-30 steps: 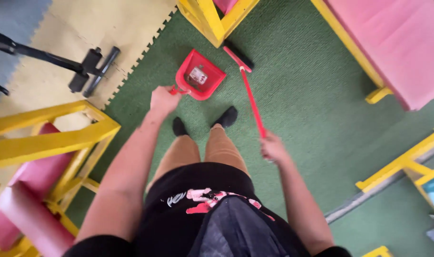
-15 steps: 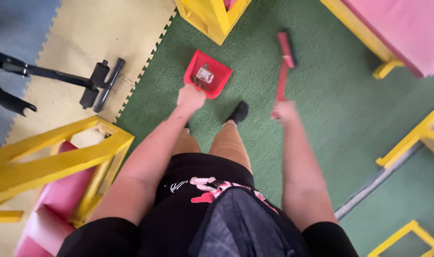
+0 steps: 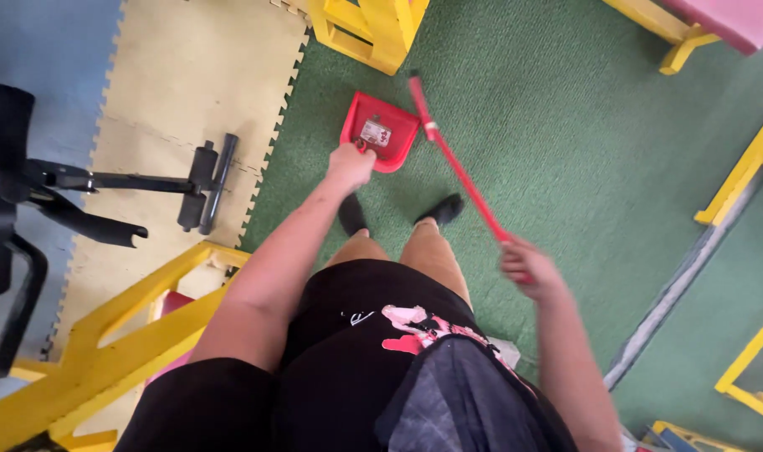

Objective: Sweeping the floor with a small brush and dustpan in a gym environment.

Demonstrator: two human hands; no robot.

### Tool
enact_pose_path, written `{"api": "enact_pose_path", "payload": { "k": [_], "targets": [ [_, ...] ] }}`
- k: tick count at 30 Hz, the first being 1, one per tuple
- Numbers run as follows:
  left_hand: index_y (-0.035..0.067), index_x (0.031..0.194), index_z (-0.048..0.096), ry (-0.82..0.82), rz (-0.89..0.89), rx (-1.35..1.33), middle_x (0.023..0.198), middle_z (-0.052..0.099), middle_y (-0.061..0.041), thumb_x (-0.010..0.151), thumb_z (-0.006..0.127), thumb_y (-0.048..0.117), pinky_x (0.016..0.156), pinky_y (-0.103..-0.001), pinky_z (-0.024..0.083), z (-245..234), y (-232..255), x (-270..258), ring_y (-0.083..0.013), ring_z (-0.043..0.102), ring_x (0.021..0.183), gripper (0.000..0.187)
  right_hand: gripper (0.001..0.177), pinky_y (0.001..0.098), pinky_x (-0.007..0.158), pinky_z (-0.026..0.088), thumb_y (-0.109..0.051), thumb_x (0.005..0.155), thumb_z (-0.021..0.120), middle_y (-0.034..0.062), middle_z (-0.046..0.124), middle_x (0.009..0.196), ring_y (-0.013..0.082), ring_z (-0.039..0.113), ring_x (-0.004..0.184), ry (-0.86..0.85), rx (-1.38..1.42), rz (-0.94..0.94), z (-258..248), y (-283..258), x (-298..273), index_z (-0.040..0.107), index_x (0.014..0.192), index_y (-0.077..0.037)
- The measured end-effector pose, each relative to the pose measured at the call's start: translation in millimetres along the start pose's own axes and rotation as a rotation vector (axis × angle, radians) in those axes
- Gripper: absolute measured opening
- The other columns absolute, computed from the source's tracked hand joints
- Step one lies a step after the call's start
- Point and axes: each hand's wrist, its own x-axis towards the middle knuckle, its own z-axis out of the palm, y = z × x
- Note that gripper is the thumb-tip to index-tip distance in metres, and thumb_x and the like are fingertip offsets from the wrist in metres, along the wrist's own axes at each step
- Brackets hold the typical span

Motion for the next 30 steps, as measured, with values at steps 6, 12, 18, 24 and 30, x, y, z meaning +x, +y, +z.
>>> {"api": "enact_pose_path", "payload": {
  "k": [6, 12, 18, 24, 30],
  "targets": [
    [0.008, 0.103, 0.079, -0.132, 0.133, 0.117, 0.103, 0.076, -0.024, 0.089, 0.060, 0.034, 0.094, -0.046, 0.056, -50, -16, -4, -0.0394, 0.073, 0.101, 0.036, 0.025, 0.0162, 0.036, 0.022, -0.015, 0.099, 0.053, -0.0100, 0.032, 0.064, 0.0009, 0.031, 0.045, 0.159, 0.142, -0.024, -33, -39, -25, 0.054, 0.123, -0.022],
    [0.000, 0.110, 0.070, -0.118, 0.116, 0.205, 0.112, 0.069, -0.027, 0.086, 0.065, 0.030, 0.092, -0.050, 0.054, -21, 15, -27, -0.0432, 0.067, 0.106, 0.040, 0.009, 0.0222, 0.038, 0.028, -0.004, 0.099, 0.055, -0.0063, 0.037, 0.063, 0.0052, 0.037, 0.047, 0.158, 0.404, -0.079, -55, -13, 124, 0.047, 0.097, -0.010],
    [-0.002, 0.114, 0.072, -0.159, 0.102, 0.225, 0.120, 0.070, -0.028, 0.090, 0.060, 0.026, 0.099, -0.048, 0.054, -15, 43, -28, -0.0409, 0.068, 0.115, 0.039, 0.005, 0.0347, 0.039, 0.039, -0.005, 0.091, 0.053, 0.0027, 0.052, 0.060, 0.0171, 0.051, 0.046, 0.297, -0.462, -0.040, 141, 50, 104, 0.058, 0.093, -0.004],
    [-0.003, 0.113, 0.070, -0.147, 0.036, 0.175, 0.119, 0.068, -0.028, 0.086, 0.062, 0.024, 0.096, -0.046, 0.054, -46, 58, -27, -0.0392, 0.068, 0.114, 0.039, 0.033, 0.0224, 0.035, 0.030, -0.006, 0.097, 0.052, -0.0057, 0.039, 0.062, 0.0063, 0.037, 0.043, 0.022, -0.110, 0.060, 121, 32, 32, 0.049, 0.129, -0.013],
    [-0.008, 0.109, 0.070, -0.121, 0.219, 0.293, 0.114, 0.068, -0.030, 0.084, 0.060, 0.017, 0.094, -0.044, 0.055, -22, 24, 17, -0.0397, 0.068, 0.112, 0.037, 0.011, 0.0137, 0.033, 0.025, -0.009, 0.103, 0.056, -0.0077, 0.038, 0.067, -0.0002, 0.034, 0.047, -0.114, 0.425, 0.082, -8, -23, -15, 0.048, 0.110, -0.012]
  ]
}}
